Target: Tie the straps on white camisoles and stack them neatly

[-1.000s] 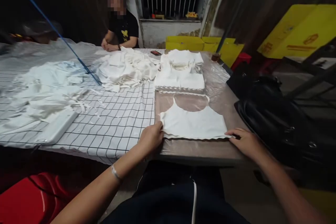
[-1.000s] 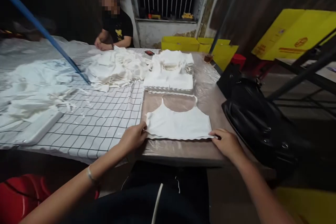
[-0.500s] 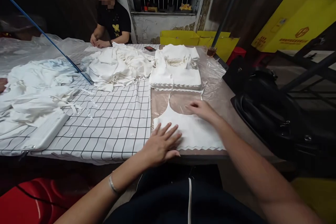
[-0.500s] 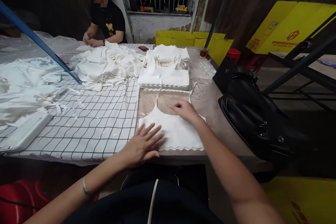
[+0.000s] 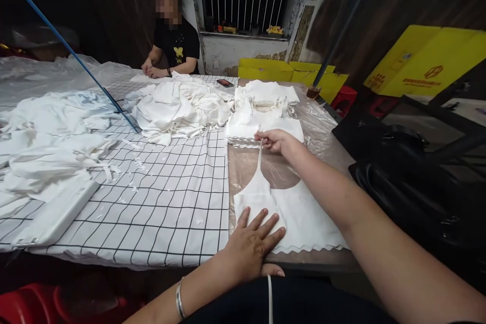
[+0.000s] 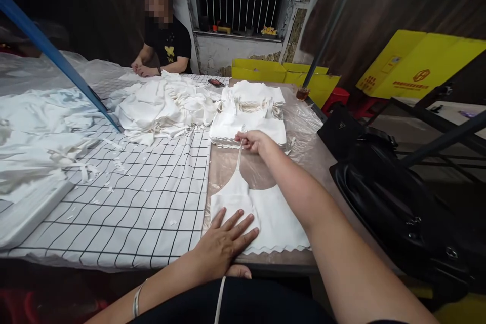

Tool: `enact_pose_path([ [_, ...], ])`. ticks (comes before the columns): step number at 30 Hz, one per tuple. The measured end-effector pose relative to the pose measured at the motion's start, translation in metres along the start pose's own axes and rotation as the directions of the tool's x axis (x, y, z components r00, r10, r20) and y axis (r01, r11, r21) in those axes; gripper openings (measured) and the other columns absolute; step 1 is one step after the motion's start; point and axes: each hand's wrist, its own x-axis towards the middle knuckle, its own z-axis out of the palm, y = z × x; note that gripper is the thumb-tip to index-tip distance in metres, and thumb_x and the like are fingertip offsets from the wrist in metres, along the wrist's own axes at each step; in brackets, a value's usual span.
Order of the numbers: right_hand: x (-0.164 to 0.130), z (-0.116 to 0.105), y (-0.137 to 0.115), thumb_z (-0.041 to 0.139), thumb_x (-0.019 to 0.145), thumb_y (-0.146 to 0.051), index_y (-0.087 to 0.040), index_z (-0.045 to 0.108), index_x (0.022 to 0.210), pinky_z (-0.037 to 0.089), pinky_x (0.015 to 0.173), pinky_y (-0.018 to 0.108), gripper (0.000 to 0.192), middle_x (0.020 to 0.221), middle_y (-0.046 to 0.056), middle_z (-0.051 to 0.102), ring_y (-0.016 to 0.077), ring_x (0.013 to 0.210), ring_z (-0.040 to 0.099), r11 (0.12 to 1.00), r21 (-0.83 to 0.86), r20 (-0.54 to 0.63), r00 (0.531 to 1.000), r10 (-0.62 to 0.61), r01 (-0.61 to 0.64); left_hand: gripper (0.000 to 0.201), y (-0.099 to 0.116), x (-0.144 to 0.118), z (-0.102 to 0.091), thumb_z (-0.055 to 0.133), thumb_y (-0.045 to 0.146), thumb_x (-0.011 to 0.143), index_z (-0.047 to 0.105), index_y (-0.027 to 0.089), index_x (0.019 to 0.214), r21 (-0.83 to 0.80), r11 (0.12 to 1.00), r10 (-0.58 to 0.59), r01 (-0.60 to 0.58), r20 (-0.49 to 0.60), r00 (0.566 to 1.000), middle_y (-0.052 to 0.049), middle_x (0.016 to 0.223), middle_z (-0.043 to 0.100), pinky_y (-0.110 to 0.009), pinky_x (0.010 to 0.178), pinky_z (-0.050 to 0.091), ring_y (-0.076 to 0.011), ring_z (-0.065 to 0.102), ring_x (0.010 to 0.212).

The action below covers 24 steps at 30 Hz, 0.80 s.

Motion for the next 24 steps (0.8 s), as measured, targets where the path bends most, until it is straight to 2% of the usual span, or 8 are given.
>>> enact_pose_path([
  [6,0.014,-0.016,-0.067,0.041,0.098,-0.01,-0.016,0.052,0.079,0.025,0.037,0.011,0.022,0.066,-0.001,0.056,0.0016,0.041,0.03,0.999,0.028,-0.231,0.972,0.052,-0.046,0.078,0.001,0.001,-0.002,0.035,0.073,0.088,0.031,0.028,0.152,-0.011,1.0,-0.006,0.006,0.033,0.999,-0.009,0.157,0.03,-0.063,0.115,0.014,-0.0347,0.021,0.147],
  [10,-0.034,-0.003,-0.074,0.039,0.099,-0.012,-0.013,0.056,0.087,0.037,0.045,0.012,0.021,0.073,0.002,0.062,0.0017,0.046,0.043,0.983,-0.01,-0.257,0.949,-0.18,0.184,0.07,0.006,0.005,-0.031,0.041,0.068,0.09,0.05,0.022,0.142,-0.409,0.904,-0.114,0.123,0.046,0.992,-0.014,0.152,0.04,-0.061,0.116,0.016,-0.0348,0.029,0.144],
  [11,-0.056,0.003,-0.067,0.041,0.099,-0.015,-0.013,0.058,0.09,0.041,0.048,0.014,0.02,0.076,0.003,0.064,0.0028,0.049,0.047,0.963,-0.046,-0.218,0.938,-0.269,0.266,0.067,0.007,0.007,-0.04,0.038,0.066,0.092,0.055,0.019,0.136,-0.607,0.776,-0.191,0.174,0.037,0.981,-0.015,0.147,0.047,-0.057,0.117,0.021,-0.0329,0.037,0.141],
  [13,-0.11,0.014,-0.041,0.048,0.097,-0.024,-0.014,0.063,0.093,0.047,0.055,0.019,0.018,0.082,0.005,0.067,0.006,0.056,0.054,0.912,-0.134,-0.072,0.914,-0.398,0.387,0.065,0.006,0.015,-0.055,0.027,0.062,0.096,0.061,0.014,0.126,-0.938,0.283,-0.359,0.199,0.089,0.929,-0.018,0.134,0.059,-0.048,0.111,0.036,-0.0288,0.054,0.127],
  [15,-0.169,0.02,-0.009,0.054,0.094,-0.031,-0.018,0.069,0.094,0.052,0.064,0.026,0.02,0.085,0.005,0.069,0.0113,0.065,0.061,0.864,-0.232,0.117,0.895,-0.431,0.447,0.066,0.003,0.025,-0.062,0.023,0.059,0.098,0.063,0.01,0.117,-0.953,-0.283,-0.414,0.112,0.227,0.881,-0.02,0.123,0.066,-0.043,0.101,0.048,-0.0265,0.064,0.113],
  [17,-0.22,0.019,0.023,0.058,0.09,-0.029,-0.022,0.073,0.099,0.053,0.079,0.031,0.018,0.094,0.005,0.072,0.0178,0.084,0.066,0.806,-0.343,0.418,0.847,-0.329,0.483,0.057,0.0,0.035,-0.062,0.031,0.054,0.099,0.062,0.008,0.108,-0.789,-0.613,-0.376,0.035,0.33,0.866,-0.022,0.115,0.068,-0.041,0.095,0.053,-0.025,0.068,0.105],
  [20,-0.262,0.006,0.06,0.061,0.086,-0.024,-0.026,0.068,0.117,0.045,0.101,0.038,0.032,0.121,0.007,0.066,0.0221,0.115,0.058,0.74,-0.448,0.566,0.8,-0.2,0.502,0.03,-0.001,0.043,-0.057,0.047,0.034,0.098,0.062,0.009,0.099,-0.658,-0.752,-0.393,-0.036,0.403,0.827,-0.017,0.105,0.07,-0.036,0.092,0.055,-0.0206,0.07,0.097],
  [24,-0.252,0.002,0.09,0.063,0.085,-0.036,-0.023,0.065,0.109,0.047,0.097,0.039,0.027,0.112,0.008,0.066,0.0213,0.106,0.06,0.883,-0.363,0.123,0.955,-0.27,0.297,0.015,0.009,0.045,-0.06,0.053,0.02,0.093,0.065,0.012,0.089,-0.701,-0.709,-0.439,-0.078,0.352,0.827,-0.011,0.1,0.071,-0.035,0.089,0.056,-0.0185,0.069,0.095],
])
